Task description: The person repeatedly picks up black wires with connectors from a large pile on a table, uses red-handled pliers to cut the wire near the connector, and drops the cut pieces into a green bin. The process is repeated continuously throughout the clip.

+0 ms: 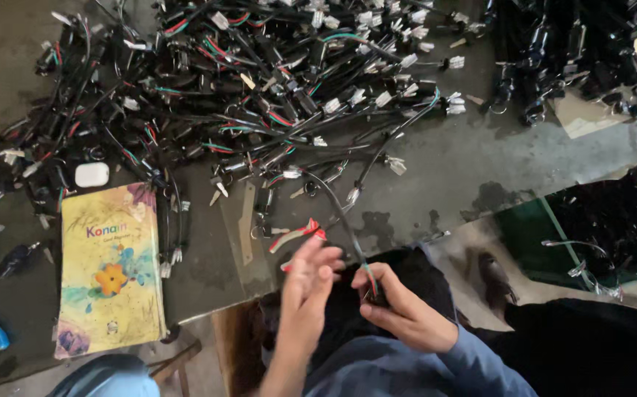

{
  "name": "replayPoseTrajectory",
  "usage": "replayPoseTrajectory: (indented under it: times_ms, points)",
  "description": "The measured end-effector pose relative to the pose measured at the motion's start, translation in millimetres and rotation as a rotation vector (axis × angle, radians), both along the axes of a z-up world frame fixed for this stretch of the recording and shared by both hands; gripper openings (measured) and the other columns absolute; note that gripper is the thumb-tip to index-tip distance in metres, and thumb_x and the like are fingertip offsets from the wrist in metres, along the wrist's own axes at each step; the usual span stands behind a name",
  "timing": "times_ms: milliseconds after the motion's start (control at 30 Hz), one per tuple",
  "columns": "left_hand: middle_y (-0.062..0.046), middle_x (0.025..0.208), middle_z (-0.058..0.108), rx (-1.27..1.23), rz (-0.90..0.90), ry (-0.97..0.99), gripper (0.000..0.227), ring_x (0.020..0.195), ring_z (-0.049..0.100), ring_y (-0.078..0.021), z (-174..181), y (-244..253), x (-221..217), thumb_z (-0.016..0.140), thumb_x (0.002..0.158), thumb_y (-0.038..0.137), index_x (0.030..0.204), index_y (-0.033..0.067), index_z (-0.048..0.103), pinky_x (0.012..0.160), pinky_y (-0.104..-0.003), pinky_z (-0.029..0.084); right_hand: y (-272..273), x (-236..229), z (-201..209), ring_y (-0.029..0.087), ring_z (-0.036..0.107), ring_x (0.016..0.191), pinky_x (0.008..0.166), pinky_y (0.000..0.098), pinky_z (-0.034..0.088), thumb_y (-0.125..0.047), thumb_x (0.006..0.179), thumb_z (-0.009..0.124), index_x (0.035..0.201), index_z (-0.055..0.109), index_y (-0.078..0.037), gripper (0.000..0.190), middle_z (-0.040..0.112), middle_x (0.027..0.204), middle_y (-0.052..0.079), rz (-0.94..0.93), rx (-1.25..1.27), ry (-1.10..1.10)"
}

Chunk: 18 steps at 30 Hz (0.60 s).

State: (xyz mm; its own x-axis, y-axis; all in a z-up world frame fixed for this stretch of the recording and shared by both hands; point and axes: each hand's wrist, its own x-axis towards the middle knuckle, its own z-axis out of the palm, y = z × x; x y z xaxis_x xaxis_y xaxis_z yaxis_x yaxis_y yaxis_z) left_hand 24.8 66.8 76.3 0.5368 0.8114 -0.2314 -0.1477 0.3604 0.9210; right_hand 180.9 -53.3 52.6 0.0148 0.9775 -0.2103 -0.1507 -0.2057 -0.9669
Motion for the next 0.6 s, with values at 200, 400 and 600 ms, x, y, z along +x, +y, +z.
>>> replayPoseTrajectory:
  times_ms: [200,400,600]
  points:
    - [-0.007,0.092,0.064,-0.224,0.001,-0.323,0.039,0.090,0.062,-0.0167,-33.4,-18.7,0.2,0.055,0.108,0.027,0.132,-0.0034,0.057,0.088,-0.034,0.050,6.1,-11.5,-3.3,0.016,0.059,0.109,0.093,0.0307,0.049,-0.006,0.088,0.069,0.127,0.056,-0.005,0.041,0.061,0.118,0.007,0.022,0.101,-0.343]
    - [0.000,0.082,0.050,-0.431,0.002,-0.677,0.037,0.074,0.049,-0.0114,-25.3,-17.9,7.6,0.052,0.115,0.027,0.130,-0.0057,0.060,0.070,-0.030,0.043,3.8,-9.5,-7.5,0.018,0.057,0.114,0.099,0.0337,0.045,-0.011,0.090,0.072,0.131,0.048,-0.001,0.048,0.063,0.118,0.009,0.084,0.157,-0.148]
    - [-0.002,0.085,0.053,-0.249,0.027,-0.363,0.031,0.076,0.053,-0.0144,-14.4,-14.6,-1.5,0.049,0.108,0.023,0.127,0.0003,0.058,0.075,-0.033,0.048,4.8,-17.7,-9.4,0.027,0.066,0.088,0.079,0.0364,0.052,-0.023,0.081,0.080,0.107,0.063,-0.004,0.037,0.065,0.094,0.012,-0.036,0.024,-0.586]
